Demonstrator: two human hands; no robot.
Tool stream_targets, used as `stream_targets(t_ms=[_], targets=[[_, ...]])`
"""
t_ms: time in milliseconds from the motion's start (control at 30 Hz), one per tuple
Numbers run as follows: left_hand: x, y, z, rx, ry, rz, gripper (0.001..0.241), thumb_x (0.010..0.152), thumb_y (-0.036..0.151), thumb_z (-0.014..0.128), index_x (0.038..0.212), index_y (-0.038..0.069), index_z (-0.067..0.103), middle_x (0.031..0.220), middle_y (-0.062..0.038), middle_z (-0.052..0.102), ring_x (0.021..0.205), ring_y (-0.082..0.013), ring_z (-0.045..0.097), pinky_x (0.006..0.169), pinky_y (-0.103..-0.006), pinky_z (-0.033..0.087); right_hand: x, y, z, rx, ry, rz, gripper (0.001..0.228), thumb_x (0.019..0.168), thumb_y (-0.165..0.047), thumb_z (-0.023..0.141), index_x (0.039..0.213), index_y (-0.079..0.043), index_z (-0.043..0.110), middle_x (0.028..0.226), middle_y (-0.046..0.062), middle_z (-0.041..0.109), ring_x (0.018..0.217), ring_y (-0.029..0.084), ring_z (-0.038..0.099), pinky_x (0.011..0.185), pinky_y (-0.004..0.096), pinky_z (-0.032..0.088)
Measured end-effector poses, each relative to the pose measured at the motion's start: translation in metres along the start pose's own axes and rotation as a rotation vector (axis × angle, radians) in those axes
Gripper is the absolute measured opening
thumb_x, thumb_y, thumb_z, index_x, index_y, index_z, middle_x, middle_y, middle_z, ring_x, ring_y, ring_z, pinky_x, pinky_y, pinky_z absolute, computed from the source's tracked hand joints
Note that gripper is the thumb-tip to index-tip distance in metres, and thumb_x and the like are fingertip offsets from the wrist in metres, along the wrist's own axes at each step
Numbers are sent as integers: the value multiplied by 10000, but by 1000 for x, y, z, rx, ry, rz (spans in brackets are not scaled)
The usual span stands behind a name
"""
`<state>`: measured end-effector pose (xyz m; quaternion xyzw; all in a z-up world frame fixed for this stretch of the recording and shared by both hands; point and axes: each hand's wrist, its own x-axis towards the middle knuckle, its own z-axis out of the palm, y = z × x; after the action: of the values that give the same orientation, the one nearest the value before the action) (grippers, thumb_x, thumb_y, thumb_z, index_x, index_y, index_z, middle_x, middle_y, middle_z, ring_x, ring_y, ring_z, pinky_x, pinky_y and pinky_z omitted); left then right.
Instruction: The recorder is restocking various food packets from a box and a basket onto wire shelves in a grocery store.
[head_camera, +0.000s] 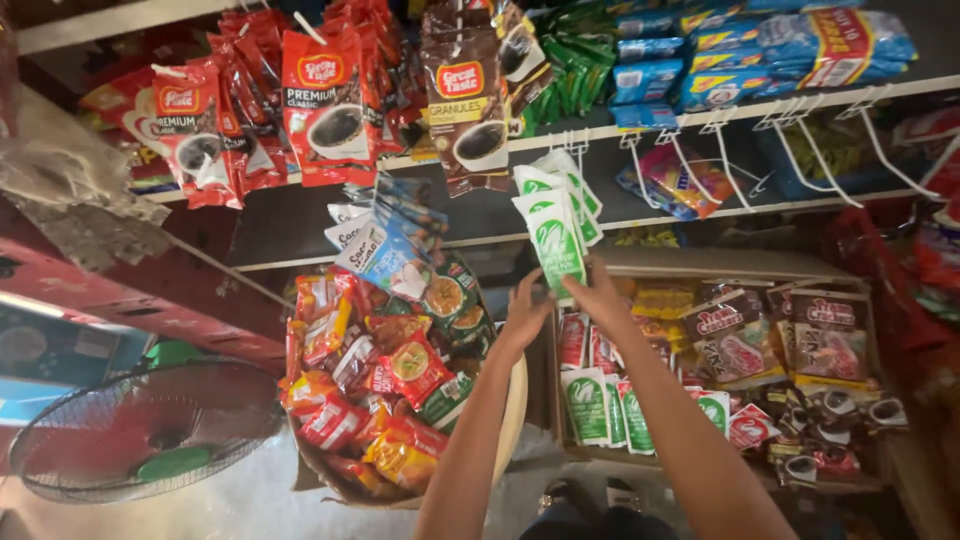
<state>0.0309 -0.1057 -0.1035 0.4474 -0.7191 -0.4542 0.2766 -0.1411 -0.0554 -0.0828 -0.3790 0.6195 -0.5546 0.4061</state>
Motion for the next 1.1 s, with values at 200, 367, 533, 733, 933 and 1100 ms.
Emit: stream_targets(t_ms=[200,367,533,733,933,1100], targets=[[-38,70,-9,-673,-129,-379,673,964,451,622,1483,141,326,1444,-101,520,1285,-236,544,987,-475,513,-12,34,-6,44,-42,44,831,955,-287,761,1517,-26,208,1419,156,492,1275,230,545,1013,379,488],[-69,117,-14,-741,-49,-298,625,932,351,618,1463,167,344,1343,-78,570,1183,-188,584,887,-469,574,-53,-9,-5,-113,-88,-124,581,936,-282,660,1427,-32,476,1317,164,648,1217,229,593,1002,377,481],[-79,88,2,-597,101,-62,510,1010,285,675,1404,20,491,1252,-111,679,1124,-169,629,962,-328,522,-77,-32,-11,-192,-136,-145,590,951,-289,654,1411,0,423,1293,168,627,1213,239,583,1012,375,470],[-100,80,6,-457,168,-5,549,959,263,725,1388,12,492,1228,-112,697,1103,-159,649,955,-315,529,-99,-11,-23,-287,-167,-138,814,1002,-282,728,1577,10,230,1561,199,351,1439,265,324,1128,405,314],[-128,41,47,-627,-39,-153,653,891,296,767,1403,24,466,1237,-103,679,1106,-166,643,952,-330,531,-154,-36,-40,192,-438,239,1060,740,-144,822,1585,-146,181,1486,66,448,1341,214,475,1067,431,480],[-158,-34,112,-493,-299,-129,590,967,307,786,1415,-2,557,1287,-134,696,1164,-187,649,983,-330,541,-180,45,-73,-61,-441,195,1034,755,-21,818,1562,-116,178,1496,51,450,1377,185,450,1107,364,416]])
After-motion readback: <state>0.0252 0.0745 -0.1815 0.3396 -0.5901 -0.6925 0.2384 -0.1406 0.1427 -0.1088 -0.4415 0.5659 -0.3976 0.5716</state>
